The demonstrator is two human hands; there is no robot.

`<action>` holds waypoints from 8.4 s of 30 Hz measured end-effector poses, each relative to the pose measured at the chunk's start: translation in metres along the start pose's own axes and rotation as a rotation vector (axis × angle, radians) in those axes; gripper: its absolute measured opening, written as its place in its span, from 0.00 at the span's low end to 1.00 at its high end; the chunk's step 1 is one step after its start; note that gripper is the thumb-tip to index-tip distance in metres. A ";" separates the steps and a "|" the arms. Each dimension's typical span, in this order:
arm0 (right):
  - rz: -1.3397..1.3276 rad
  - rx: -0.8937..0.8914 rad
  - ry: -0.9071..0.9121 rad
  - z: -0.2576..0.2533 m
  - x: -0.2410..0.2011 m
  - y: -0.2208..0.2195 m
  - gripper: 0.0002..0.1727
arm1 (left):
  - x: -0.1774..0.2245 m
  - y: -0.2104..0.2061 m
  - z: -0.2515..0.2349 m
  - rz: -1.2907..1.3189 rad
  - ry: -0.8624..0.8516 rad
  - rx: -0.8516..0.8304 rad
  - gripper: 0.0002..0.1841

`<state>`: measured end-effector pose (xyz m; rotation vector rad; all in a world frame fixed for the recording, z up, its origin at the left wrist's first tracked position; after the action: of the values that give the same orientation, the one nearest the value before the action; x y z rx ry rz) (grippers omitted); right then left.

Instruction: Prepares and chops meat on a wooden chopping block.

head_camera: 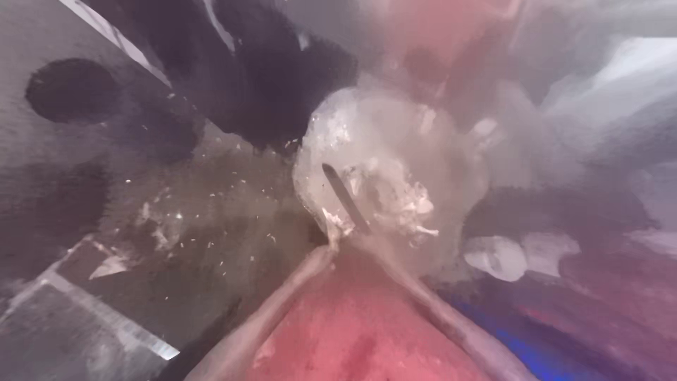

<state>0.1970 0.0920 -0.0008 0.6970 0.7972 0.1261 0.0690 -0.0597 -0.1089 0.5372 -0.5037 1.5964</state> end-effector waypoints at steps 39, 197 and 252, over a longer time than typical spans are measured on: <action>0.088 -0.145 -0.085 -0.002 0.018 -0.009 0.32 | 0.050 0.045 0.022 0.371 -0.248 0.323 0.28; 0.174 -0.172 -0.060 -0.035 0.022 -0.020 0.29 | 0.078 0.069 -0.006 0.183 -0.208 0.377 0.26; 0.044 -0.133 -0.027 -0.022 -0.047 0.013 0.26 | 0.011 0.091 -0.015 0.538 -0.248 0.372 0.17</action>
<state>0.1505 0.0970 0.0254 0.5893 0.7414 0.2070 -0.0232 -0.0503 -0.1152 0.9453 -0.5702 2.1723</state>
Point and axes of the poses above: each hand's wrist, its own z-axis away from the middle knuckle, its own y-axis out of the back of the hand, x = y × z, the point moved 8 cm from there along -z, towards the middle knuckle, and after that the axes turned 13 degrees about z, right-handed, at the moved point
